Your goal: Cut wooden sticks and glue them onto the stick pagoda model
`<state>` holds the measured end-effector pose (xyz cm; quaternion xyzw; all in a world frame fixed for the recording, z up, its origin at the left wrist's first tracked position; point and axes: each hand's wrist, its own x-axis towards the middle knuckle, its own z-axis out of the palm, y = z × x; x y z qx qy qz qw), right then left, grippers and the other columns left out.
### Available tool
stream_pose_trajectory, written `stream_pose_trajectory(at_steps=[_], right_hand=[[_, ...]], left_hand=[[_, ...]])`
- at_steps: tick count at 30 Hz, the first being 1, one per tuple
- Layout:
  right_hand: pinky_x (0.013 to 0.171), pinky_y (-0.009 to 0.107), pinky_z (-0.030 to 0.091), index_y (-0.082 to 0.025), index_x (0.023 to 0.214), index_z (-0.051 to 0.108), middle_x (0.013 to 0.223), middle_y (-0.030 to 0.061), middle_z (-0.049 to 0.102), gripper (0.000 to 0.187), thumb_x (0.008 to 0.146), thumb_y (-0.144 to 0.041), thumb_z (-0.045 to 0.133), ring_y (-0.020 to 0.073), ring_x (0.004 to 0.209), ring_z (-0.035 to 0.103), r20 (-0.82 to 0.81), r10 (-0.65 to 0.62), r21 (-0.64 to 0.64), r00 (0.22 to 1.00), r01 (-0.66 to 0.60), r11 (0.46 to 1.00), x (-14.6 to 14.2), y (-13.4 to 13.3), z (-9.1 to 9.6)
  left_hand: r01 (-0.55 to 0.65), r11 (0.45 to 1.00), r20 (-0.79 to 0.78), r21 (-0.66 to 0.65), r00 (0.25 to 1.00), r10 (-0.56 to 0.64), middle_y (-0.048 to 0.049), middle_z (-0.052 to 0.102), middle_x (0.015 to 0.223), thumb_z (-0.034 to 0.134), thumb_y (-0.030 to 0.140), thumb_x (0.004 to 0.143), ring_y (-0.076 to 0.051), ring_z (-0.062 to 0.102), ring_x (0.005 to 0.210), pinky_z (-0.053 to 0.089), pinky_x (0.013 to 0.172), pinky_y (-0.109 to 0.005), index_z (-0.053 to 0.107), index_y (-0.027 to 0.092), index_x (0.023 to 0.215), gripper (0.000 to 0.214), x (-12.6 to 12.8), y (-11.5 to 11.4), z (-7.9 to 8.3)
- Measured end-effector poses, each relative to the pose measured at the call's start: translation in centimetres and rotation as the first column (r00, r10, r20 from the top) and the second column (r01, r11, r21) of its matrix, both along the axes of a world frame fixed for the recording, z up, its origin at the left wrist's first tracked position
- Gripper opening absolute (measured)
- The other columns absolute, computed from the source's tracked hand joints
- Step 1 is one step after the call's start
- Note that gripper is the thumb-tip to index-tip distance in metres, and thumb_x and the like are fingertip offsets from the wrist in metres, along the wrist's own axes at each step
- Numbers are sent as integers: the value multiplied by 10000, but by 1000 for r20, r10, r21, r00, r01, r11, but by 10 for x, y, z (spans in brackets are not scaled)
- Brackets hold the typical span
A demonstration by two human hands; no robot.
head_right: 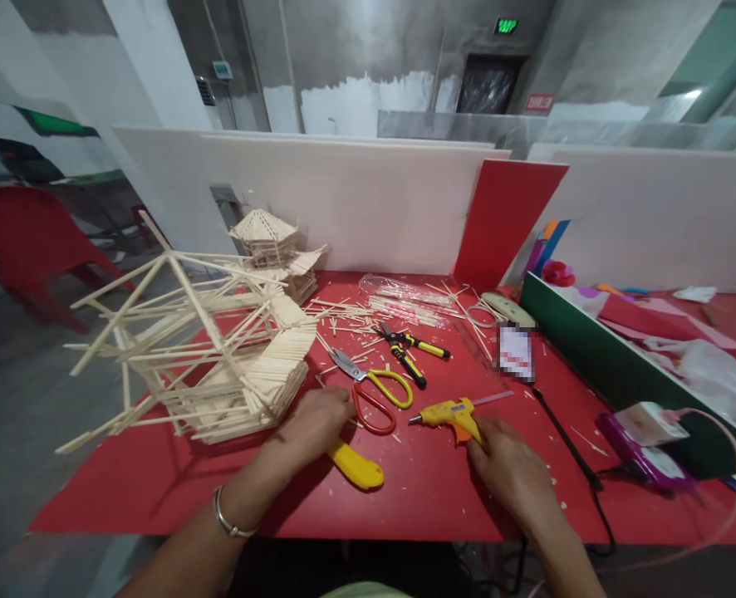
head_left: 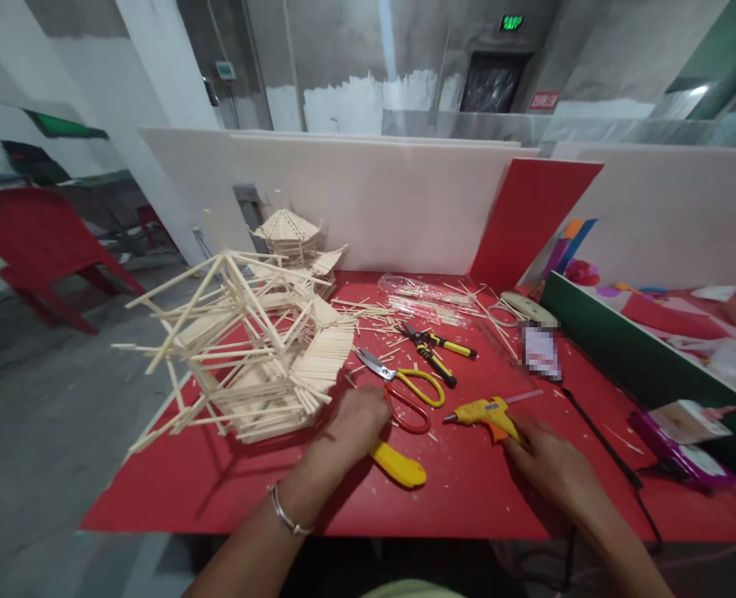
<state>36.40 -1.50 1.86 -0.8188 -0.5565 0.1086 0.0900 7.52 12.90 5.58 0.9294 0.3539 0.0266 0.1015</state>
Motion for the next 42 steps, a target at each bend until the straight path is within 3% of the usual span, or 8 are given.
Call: stream_pose_trajectory(at_steps=[5,11,17,25,30,35,38,42], right_hand=[[689,354,453,-204,904,674,953,109,676,269,896,-337,440,267,842,669,108,102,32,989,-106,994,-1,-5,16],[771,301,487,-221,1097,675,1075,78,703,293,939,-323,451,200,919,674,5,278,303,961,-267,915,-55,33,62],[752,262,452,-195,944,707,955,54,723,213,928,-253,503,188,917,668,33,561,60,827,-562,825,-130,126,89],[873,422,543,-170,1234,573,1237,92,597,365,934,-374,608,213,1039,622,15,655,-151,755,-646,748,-192,179,57],[790,338,519,-148,1011,658,1007,69,672,179,915,-295,619,189,904,643,-26,671,-102,741,-670,736,-189,164,64],[675,216,398,-188,796,637,810,-1,655,204,940,-183,493,116,751,594,-127,738,41,663,-740,671,-164,114,85],[672,224,383,-175,809,635,818,21,632,240,963,-179,451,126,745,576,-179,698,118,694,-689,715,-161,90,87],[678,226,397,-183,835,666,825,31,622,233,964,-192,472,133,746,575,-315,646,217,696,-610,762,-168,73,78]], left_hand=[[-7,1000,-36,21,999,8,-89,673,830,551,93,838,-243,626,822,441,714,-330,706,180,781,186,-13,-6,4],[-257,960,-47,110,964,263,-147,663,948,453,87,865,-277,638,818,455,682,-368,687,144,874,242,-37,-35,3],[-472,866,54,162,881,470,-152,718,1005,485,175,903,-287,672,873,496,681,-347,693,164,1025,241,-33,-47,-5],[-455,890,429,-31,798,423,-111,765,909,459,189,926,-233,710,746,509,650,-303,707,214,1123,318,-38,-69,-21],[-430,803,628,-413,504,593,-74,713,704,570,322,890,-202,668,672,479,620,-283,745,212,755,246,-35,-73,-20],[-1,437,436,-899,-93,895,86,462,433,776,452,703,-71,382,368,298,385,-192,741,180,931,357,-26,-70,-18],[224,316,276,-922,-193,942,103,496,468,869,423,586,-20,293,336,192,344,-155,712,174,978,490,-21,-72,-15],[247,285,218,-926,-266,939,78,558,516,913,392,512,-12,344,358,223,335,-134,687,153,875,489,-20,-75,-9]])
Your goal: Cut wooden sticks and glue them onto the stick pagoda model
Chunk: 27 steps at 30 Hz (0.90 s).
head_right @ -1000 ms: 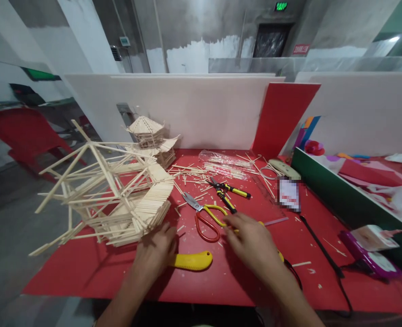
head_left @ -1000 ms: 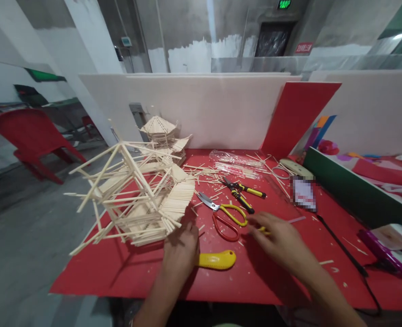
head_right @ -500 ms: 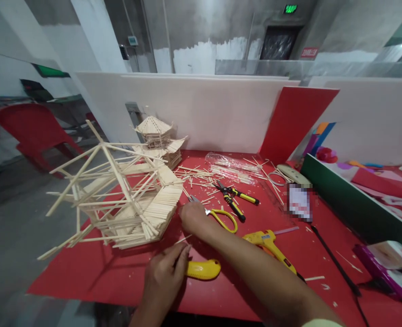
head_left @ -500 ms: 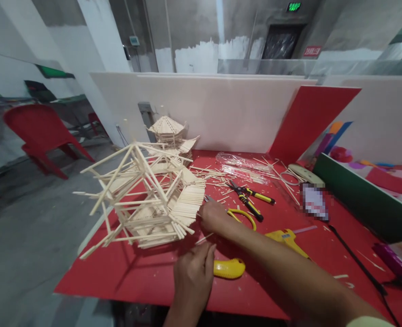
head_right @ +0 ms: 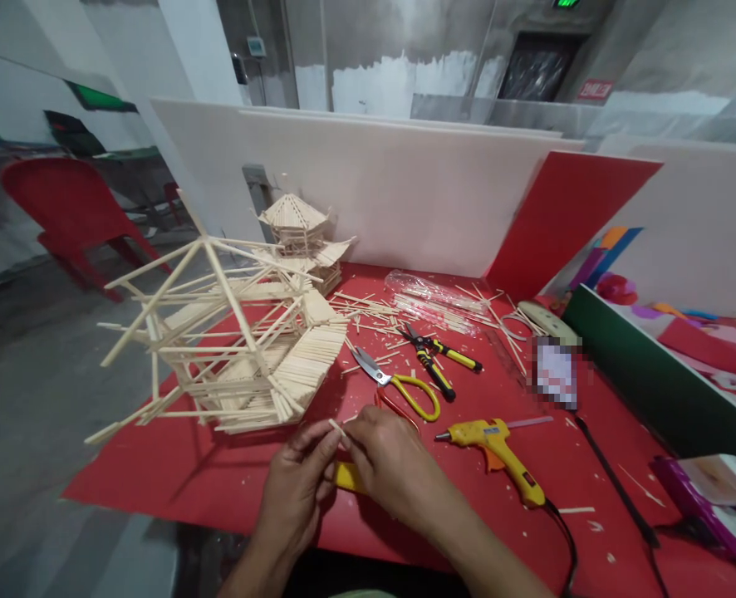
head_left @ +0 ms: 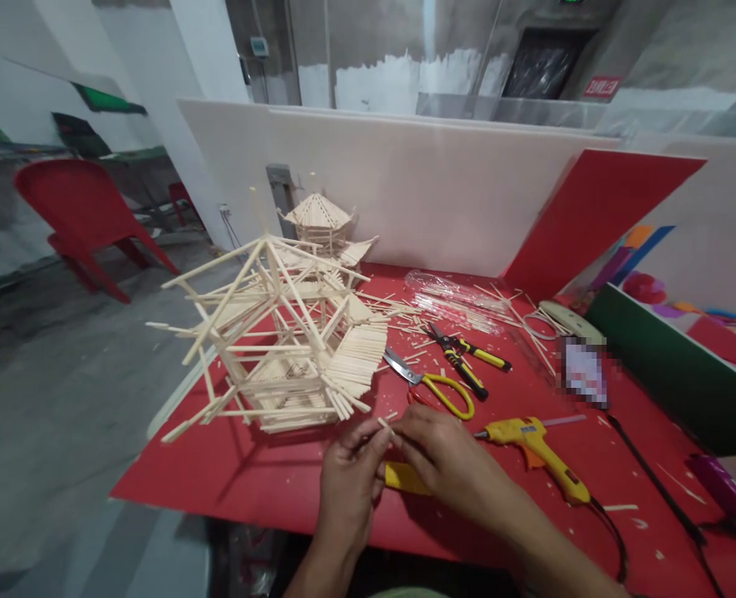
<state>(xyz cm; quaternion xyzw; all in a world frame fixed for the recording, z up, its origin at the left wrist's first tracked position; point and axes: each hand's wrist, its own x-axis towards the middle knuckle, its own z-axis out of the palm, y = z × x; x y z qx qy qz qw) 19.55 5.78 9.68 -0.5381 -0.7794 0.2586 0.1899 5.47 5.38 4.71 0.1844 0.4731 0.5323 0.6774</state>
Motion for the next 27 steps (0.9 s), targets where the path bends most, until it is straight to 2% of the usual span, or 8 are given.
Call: stream_pose_trajectory(at_steps=[4,8,12,16,20,23,25,27], right_hand=[[688,231,413,-210,819,693,789,16,642,279,985,-291,484,130,736,592,-200,-54,-9,978,53,999,-11,-13,-12],[634,223,410,-202,755,645,712,-5,638,310,986,-330,482,117,662,589,-381,-92,14,920,105,994,-24,-28,-19],[642,203,423,-211,830,652,744,-11,662,240,983,-312,498,103,673,607,-492,-8,97,870,64,993,-41,-39,-19],[634,197,422,-210,892,673,736,-8,667,154,955,-250,538,102,669,612,-500,69,242,863,62,968,-58,-39,-15],[625,213,403,-194,883,658,725,4,658,146,949,-223,531,111,652,596,-424,96,392,900,87,916,-67,-39,-14],[598,223,369,-192,837,648,687,5,637,207,959,-242,488,114,622,580,-278,50,437,959,81,896,-61,-39,-14],[602,226,358,-201,813,647,707,11,651,255,968,-268,455,117,647,600,-55,-72,391,996,88,916,-48,-33,-13],[619,234,361,-208,830,661,783,29,689,277,974,-285,438,134,713,638,212,-226,315,951,153,937,-29,-20,-12]], left_hand=[[-55,998,61,-4,997,55,77,553,525,912,379,527,-16,369,394,227,346,-118,634,164,814,453,-4,-8,5],[11,999,58,38,998,-13,98,474,476,861,444,625,-9,293,375,178,343,-122,613,166,777,402,-13,-24,13],[-52,995,29,82,998,50,92,445,482,857,410,652,-7,291,406,218,369,-123,619,142,700,362,-26,-37,26],[-132,989,63,74,990,127,85,464,490,875,390,626,-5,291,404,226,362,-120,638,135,701,357,-39,-42,41],[-123,990,66,64,991,119,71,513,523,896,369,587,-6,323,400,213,340,-113,653,137,718,360,-46,-42,47],[-95,994,54,51,994,92,71,528,534,905,368,561,-4,332,401,226,341,-107,671,139,763,385,-44,-37,40],[-49,999,31,23,998,49,62,551,545,893,416,561,-4,334,388,218,333,-110,668,136,771,416,-38,-29,29],[-14,1000,-12,-25,1000,13,59,562,547,864,482,580,-12,339,370,201,321,-118,663,143,799,451,-29,-20,17]])
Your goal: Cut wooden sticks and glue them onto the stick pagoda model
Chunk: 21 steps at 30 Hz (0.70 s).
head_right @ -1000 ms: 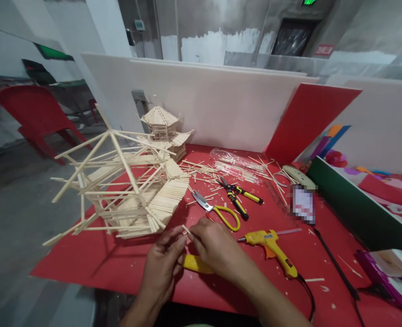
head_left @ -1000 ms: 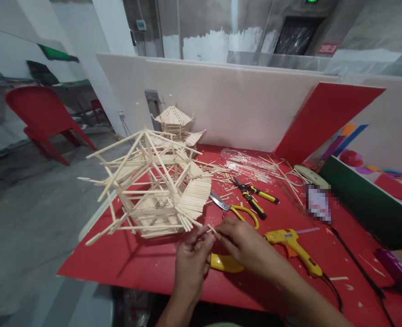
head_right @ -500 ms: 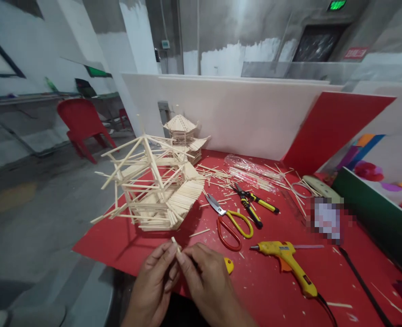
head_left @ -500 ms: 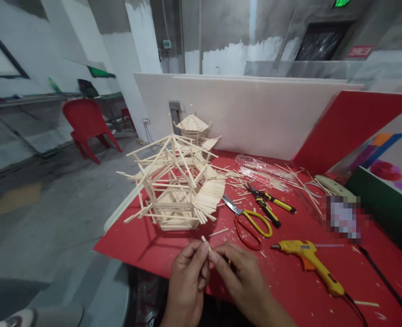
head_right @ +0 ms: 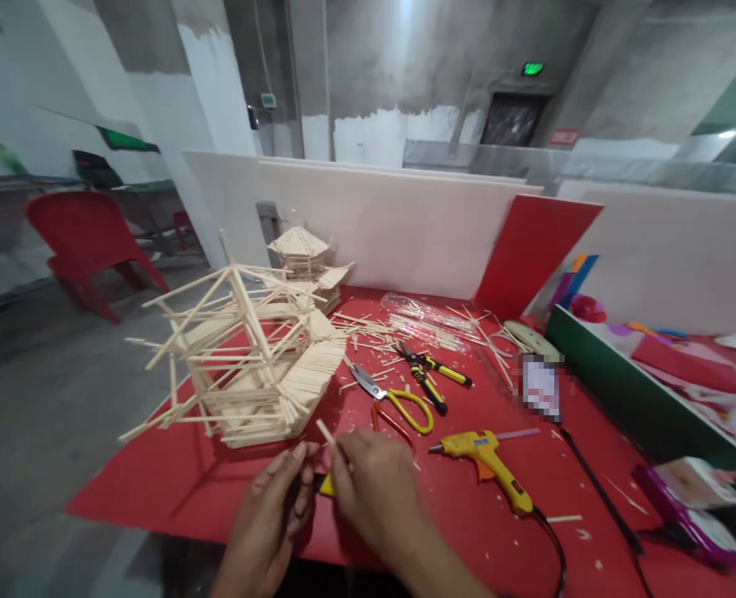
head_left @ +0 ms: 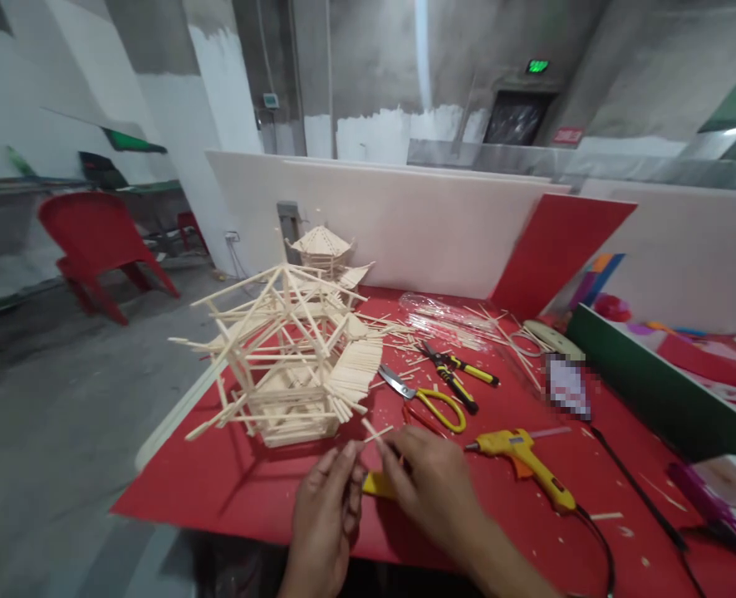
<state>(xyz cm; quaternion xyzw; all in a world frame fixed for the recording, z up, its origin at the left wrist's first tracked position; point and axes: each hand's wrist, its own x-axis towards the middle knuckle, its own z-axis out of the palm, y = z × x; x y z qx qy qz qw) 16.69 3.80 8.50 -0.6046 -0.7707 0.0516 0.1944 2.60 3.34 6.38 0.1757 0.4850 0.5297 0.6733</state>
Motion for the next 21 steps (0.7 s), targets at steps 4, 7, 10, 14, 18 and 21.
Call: stream_pose_trajectory(at_steps=[4,7,10,14,18,21], right_hand=[[626,260,394,-196,869,689,865,72,722,326,995,-312,412,183,779,679,226,-178,-93,958,203,975,45,45,-2],[685,285,479,-184,870,689,853,58,708,333,981,-422,483,186,809,677,323,-124,-176,938,188,966,72,85,-6],[821,375,544,-173,1118,629,1099,63,657,294,957,-410,562,178,937,646,407,-52,-223,912,154,963,92,123,-8],[880,427,538,-181,1239,571,1245,85,594,351,943,-368,594,214,1049,618,478,81,-265,874,56,963,107,165,-13],[880,427,538,-165,1237,572,1240,93,596,364,938,-369,602,217,1048,619,501,205,-318,841,-41,947,112,194,-22],[878,427,539,-167,1238,571,1238,91,597,362,939,-370,601,216,1045,620,489,264,-332,831,-103,938,118,207,-26]], left_hand=[[56,998,-97,17,994,-54,77,522,475,859,496,560,-28,311,355,196,328,-134,665,160,846,482,21,14,-16],[166,983,-181,75,972,-151,79,485,433,823,486,616,-44,328,365,225,356,-148,684,159,856,429,31,20,-14],[195,973,-290,124,945,-153,61,513,475,791,462,662,-52,374,411,279,403,-158,713,148,844,371,35,25,-8],[197,968,-434,159,894,-111,31,576,559,771,432,677,-80,451,492,361,477,-178,751,157,836,318,35,32,-10],[200,961,-531,192,844,-69,-33,692,723,769,423,656,-148,574,631,450,565,-222,772,166,810,299,34,38,-19],[231,945,-557,234,828,-65,-58,730,791,742,410,691,-191,629,720,496,638,-251,775,171,808,268,32,37,-24]])
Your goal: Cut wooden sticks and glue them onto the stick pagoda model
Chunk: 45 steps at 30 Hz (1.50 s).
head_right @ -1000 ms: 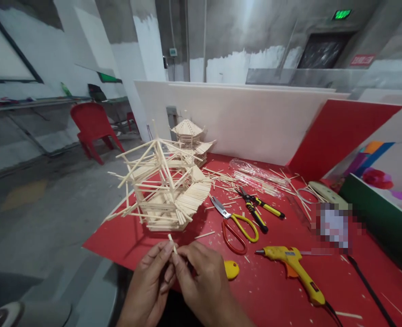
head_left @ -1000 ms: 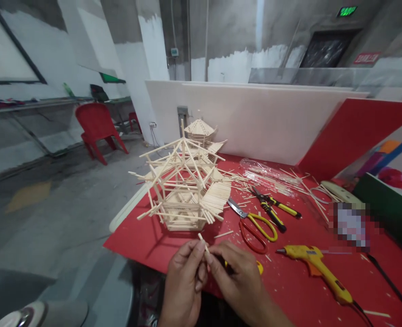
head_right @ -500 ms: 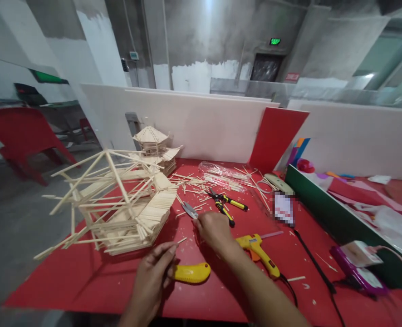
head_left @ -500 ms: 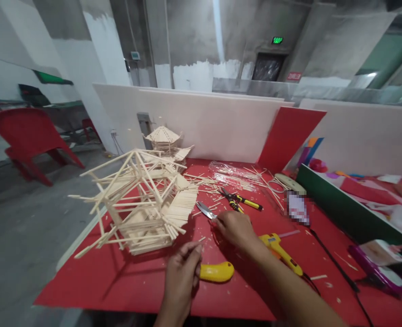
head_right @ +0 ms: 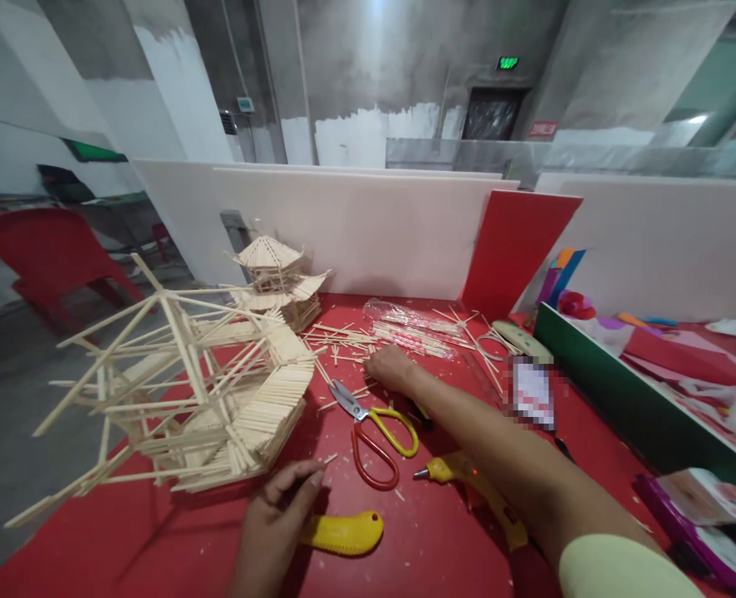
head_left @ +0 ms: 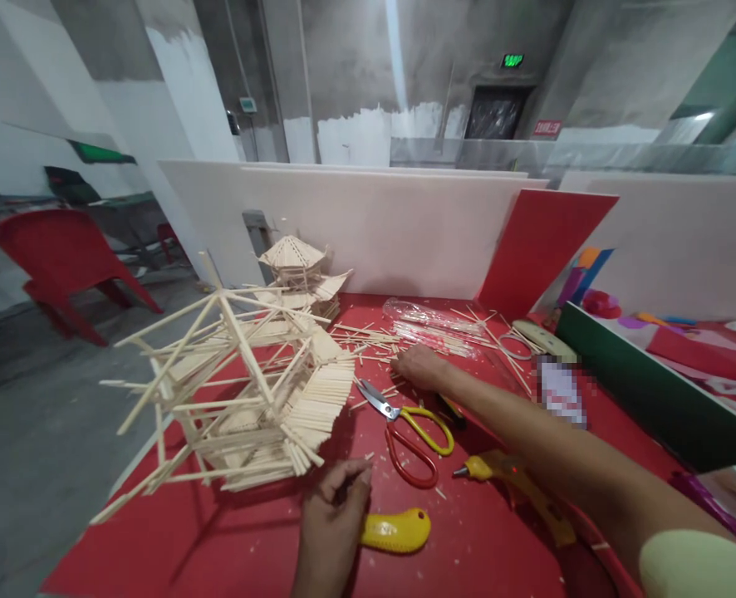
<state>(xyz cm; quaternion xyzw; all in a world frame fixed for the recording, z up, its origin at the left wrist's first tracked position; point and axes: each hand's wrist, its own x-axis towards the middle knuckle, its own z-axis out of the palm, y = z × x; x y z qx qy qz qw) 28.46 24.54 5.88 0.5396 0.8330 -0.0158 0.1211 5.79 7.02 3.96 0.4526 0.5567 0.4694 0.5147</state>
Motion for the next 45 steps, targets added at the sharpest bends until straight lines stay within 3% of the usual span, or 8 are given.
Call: stream_pose_trajectory(at_steps=[6,10,13,20,26,30,35,45], right_hand=[[847,398,546,-175,1183,598,1178,73,624,302,951,-369,582,190,985,632,-157,62,120,986,-43,992,21,-2,9],[807,297,490,-171,992,667,1036,80,658,219,985,-289,482,169,920,624,-387,103,302,916,20,953,27,-16,28],[766,276,471,-159,964,623,981,96,649,288,1012,-290,371,165,869,610,-564,101,430,820,187,883,22,-33,52],[549,226,471,-238,943,607,803,20,675,107,959,-283,511,118,598,613,-808,276,494,521,343,799,-4,-154,95],[724,271,582,-306,1141,661,928,37,766,341,837,-156,624,196,839,736,-626,512,710,587,160,686,-49,-246,68],[760,277,592,-262,1230,618,991,57,763,418,848,-101,565,187,895,732,-637,544,714,546,152,683,-78,-242,50],[848,297,594,-202,1254,596,1049,87,746,436,849,-53,529,187,1011,705,-703,570,671,425,130,730,-94,-219,40],[782,251,596,-230,1330,569,990,54,767,508,853,-60,597,167,853,737,-763,504,617,405,221,755,-93,-231,8]], left_hand=[[-118,981,-124,152,983,137,-46,718,705,705,405,744,-189,631,637,503,583,-251,762,179,779,236,-22,-18,-2],[-341,866,-231,366,868,440,-6,639,629,736,372,734,-157,577,591,466,556,-221,705,200,659,190,-45,-29,6],[-455,816,-229,357,804,549,-7,665,701,747,353,732,-165,587,604,478,577,-233,738,206,876,206,-55,-22,9],[-280,878,-285,387,870,403,-93,778,908,653,307,796,-273,697,856,510,821,-338,794,232,877,179,-54,9,8],[-233,936,-217,265,931,293,-60,734,727,647,360,819,-214,656,630,499,611,-286,768,198,886,213,-36,9,13],[-346,922,32,173,938,345,-5,663,619,714,416,769,-124,544,489,424,485,-215,738,174,843,254,-26,-7,29],[-122,986,500,-109,851,161,8,615,593,776,504,680,-29,376,366,197,328,-153,662,145,713,378,-21,-22,63],[-191,969,545,-160,801,248,49,558,519,877,403,548,9,300,335,185,312,-122,616,136,643,386,-15,-21,81]])
